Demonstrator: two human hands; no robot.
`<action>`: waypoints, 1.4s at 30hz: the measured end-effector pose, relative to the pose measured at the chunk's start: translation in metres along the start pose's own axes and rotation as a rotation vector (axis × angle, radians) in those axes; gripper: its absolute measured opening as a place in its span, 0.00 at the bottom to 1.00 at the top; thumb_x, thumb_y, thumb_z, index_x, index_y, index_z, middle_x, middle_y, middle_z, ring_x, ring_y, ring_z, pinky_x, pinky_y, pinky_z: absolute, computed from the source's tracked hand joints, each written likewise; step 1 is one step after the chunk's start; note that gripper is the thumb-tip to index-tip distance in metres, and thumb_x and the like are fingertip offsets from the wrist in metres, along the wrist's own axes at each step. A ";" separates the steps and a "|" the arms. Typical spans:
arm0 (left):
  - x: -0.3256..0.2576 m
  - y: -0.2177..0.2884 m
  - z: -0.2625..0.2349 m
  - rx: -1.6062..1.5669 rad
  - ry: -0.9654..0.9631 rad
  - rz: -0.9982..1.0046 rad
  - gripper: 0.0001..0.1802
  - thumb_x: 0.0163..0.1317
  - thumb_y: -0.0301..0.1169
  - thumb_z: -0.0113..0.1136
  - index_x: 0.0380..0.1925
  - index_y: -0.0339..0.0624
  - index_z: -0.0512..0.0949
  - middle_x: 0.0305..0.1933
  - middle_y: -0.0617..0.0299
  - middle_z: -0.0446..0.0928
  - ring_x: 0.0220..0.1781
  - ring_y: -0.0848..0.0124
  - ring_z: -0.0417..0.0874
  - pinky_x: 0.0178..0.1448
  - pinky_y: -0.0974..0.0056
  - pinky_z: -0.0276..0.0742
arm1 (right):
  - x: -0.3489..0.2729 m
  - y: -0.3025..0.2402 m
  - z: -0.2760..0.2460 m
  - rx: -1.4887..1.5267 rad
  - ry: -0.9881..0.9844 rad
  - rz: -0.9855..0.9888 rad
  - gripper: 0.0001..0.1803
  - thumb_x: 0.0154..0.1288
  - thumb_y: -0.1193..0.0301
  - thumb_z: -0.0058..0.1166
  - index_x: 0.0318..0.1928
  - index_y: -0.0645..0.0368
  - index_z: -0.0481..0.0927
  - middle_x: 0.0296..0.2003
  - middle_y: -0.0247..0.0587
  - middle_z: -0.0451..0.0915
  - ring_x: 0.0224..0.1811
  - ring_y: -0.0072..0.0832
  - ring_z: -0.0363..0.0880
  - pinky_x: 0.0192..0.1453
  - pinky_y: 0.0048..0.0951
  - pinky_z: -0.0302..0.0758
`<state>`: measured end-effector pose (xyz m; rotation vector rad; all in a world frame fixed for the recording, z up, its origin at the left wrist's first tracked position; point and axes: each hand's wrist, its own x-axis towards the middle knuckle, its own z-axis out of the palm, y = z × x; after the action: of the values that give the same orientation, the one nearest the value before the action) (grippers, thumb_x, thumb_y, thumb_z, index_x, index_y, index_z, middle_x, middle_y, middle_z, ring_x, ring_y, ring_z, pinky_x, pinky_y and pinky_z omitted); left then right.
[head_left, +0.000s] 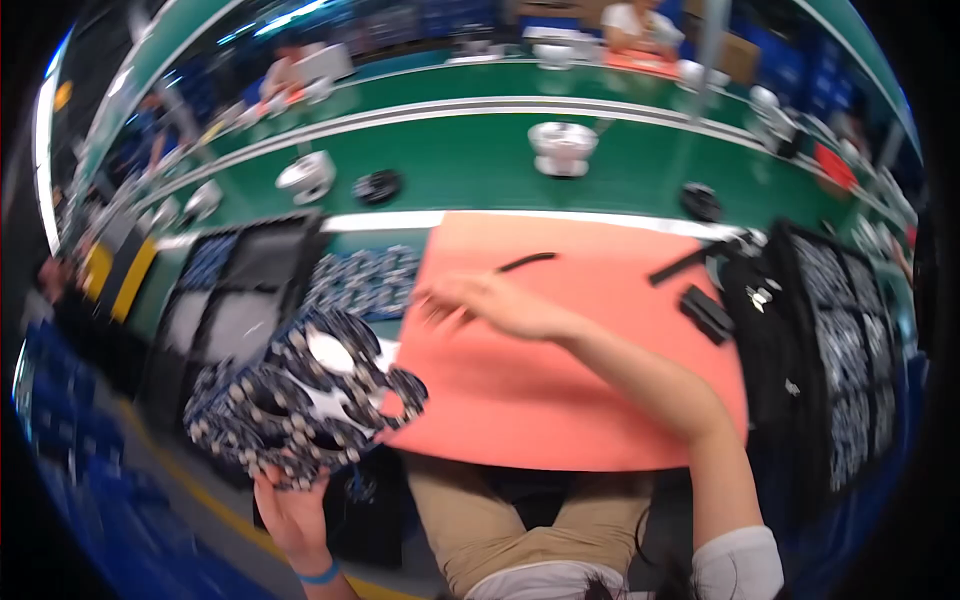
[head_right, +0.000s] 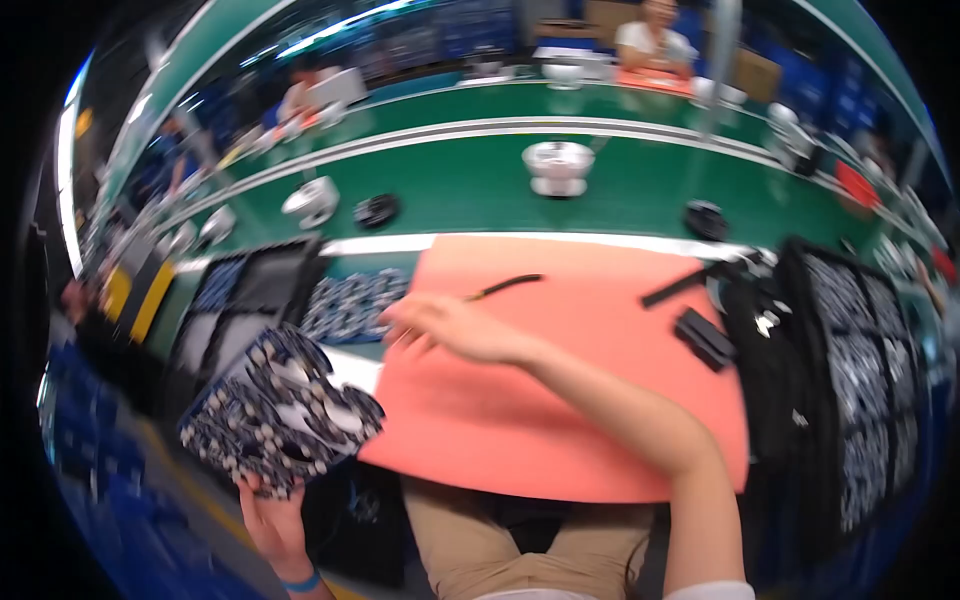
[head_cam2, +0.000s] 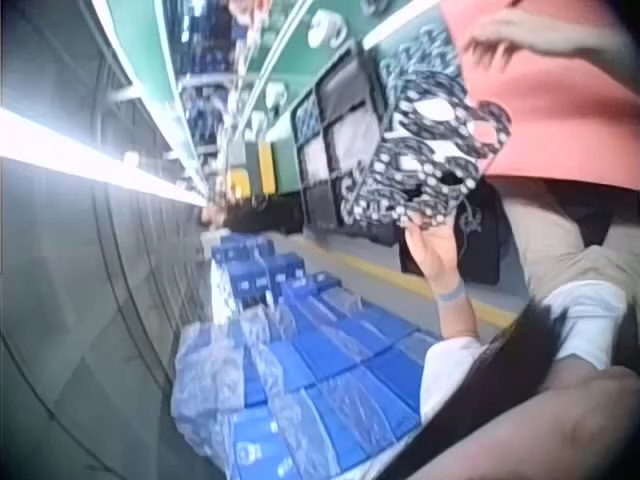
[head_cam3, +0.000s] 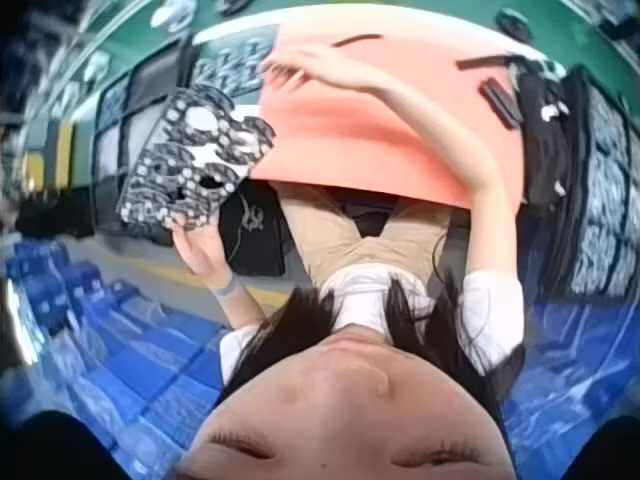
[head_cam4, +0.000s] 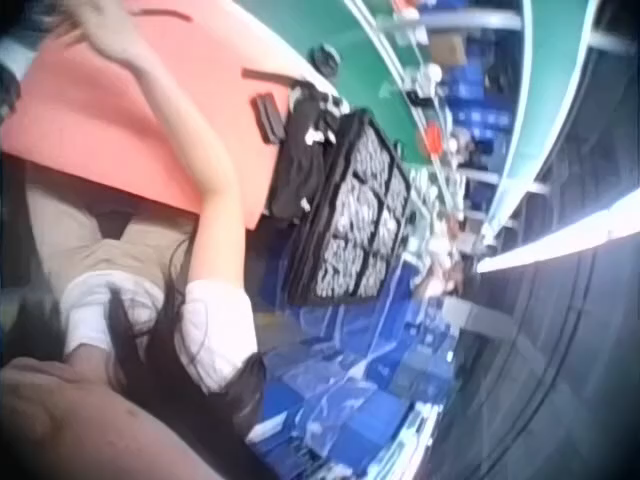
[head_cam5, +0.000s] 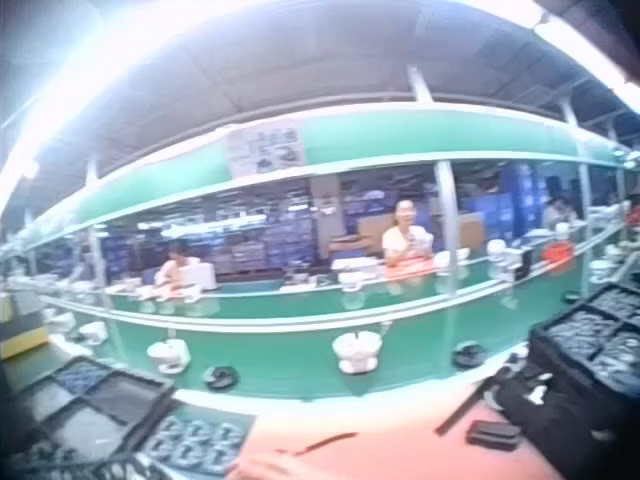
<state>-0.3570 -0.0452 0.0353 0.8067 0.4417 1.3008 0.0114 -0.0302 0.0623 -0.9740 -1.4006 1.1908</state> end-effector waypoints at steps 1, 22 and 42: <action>-0.002 -0.008 0.005 0.028 -0.092 -0.049 0.19 0.73 0.42 0.42 0.56 0.44 0.68 0.55 0.54 0.74 0.60 0.57 0.73 0.54 0.42 0.78 | -0.017 -0.017 0.011 0.043 -0.106 0.015 0.23 0.76 0.57 0.36 0.57 0.62 0.72 0.45 0.46 0.79 0.45 0.29 0.79 0.48 0.29 0.78; 0.011 -0.177 0.143 1.181 -1.027 0.394 0.32 0.63 0.34 0.57 0.63 0.31 0.61 0.67 0.38 0.61 0.71 0.46 0.57 0.71 0.44 0.53 | -0.300 -0.017 -0.048 -0.041 1.184 -0.091 0.12 0.72 0.66 0.46 0.45 0.62 0.77 0.39 0.34 0.81 0.41 0.21 0.80 0.46 0.25 0.77; 0.007 -0.170 0.154 1.385 -1.137 0.424 0.23 0.63 0.31 0.56 0.58 0.37 0.71 0.63 0.39 0.65 0.67 0.43 0.63 0.69 0.46 0.58 | -0.683 -0.209 -0.211 -2.115 2.011 1.198 0.41 0.48 0.60 0.67 0.62 0.54 0.63 0.62 0.39 0.66 0.67 0.38 0.60 0.63 0.44 0.69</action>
<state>-0.1332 -0.0898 0.0119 2.6911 0.1665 0.5177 0.3361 -0.6961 0.1388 2.5905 -0.4419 1.3602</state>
